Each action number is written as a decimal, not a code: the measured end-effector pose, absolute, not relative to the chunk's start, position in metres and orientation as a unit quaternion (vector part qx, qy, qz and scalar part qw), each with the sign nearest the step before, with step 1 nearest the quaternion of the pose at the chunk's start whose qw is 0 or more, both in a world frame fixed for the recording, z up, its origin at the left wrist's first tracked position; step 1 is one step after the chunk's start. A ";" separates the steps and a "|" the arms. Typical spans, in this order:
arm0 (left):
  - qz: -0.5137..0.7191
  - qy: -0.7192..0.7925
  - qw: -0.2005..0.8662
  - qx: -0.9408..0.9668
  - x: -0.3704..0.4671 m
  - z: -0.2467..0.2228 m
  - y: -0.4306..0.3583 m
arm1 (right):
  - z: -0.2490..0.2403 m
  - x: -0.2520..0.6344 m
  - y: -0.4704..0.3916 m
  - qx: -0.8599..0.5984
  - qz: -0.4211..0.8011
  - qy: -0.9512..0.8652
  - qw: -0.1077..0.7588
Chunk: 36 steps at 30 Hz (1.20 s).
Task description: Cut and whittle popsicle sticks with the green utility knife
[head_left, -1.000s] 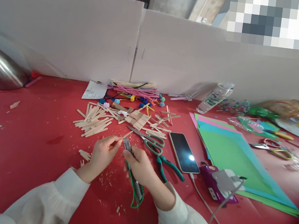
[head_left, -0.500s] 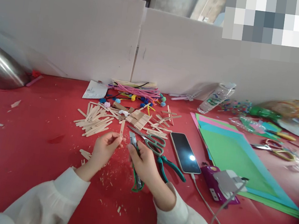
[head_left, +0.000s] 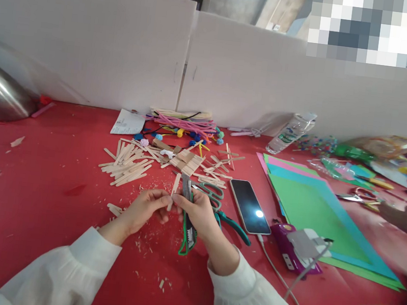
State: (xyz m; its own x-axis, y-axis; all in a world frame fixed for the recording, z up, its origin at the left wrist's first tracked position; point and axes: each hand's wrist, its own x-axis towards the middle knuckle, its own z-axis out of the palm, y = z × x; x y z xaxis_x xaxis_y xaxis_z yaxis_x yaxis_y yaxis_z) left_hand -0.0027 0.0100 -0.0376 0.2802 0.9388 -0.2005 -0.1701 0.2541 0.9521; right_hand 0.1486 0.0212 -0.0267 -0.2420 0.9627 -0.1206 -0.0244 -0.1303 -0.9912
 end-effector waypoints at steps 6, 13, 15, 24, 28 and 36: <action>0.402 0.419 0.699 0.417 -0.005 -0.035 0.011 | -0.024 0.150 0.020 -0.440 0.637 -0.484 0.408; 0.395 0.430 0.694 0.421 -0.005 -0.033 0.009 | -0.022 0.152 0.021 -0.438 0.647 -0.461 0.420; 0.388 0.434 0.686 0.437 -0.005 -0.034 0.010 | -0.022 0.152 0.021 -0.434 0.651 -0.464 0.415; 0.376 0.456 0.632 0.501 -0.007 -0.043 0.013 | -0.036 0.154 0.032 -0.473 0.582 -0.513 0.417; 0.410 0.487 0.600 0.484 -0.009 -0.045 0.018 | -0.049 0.157 0.039 -0.510 0.489 -0.557 0.436; 0.509 0.521 0.539 0.423 -0.010 -0.041 0.029 | -0.044 0.171 0.049 -0.563 0.287 -0.667 0.395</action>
State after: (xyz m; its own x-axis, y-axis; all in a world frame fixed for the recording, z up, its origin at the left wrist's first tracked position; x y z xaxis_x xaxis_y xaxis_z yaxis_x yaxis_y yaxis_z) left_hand -0.0098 0.0293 -0.0409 -0.0619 0.9894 -0.1317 -0.1079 0.1246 0.9863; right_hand 0.1708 0.0493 -0.0438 -0.0552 0.9775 0.2035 0.5246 0.2018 -0.8271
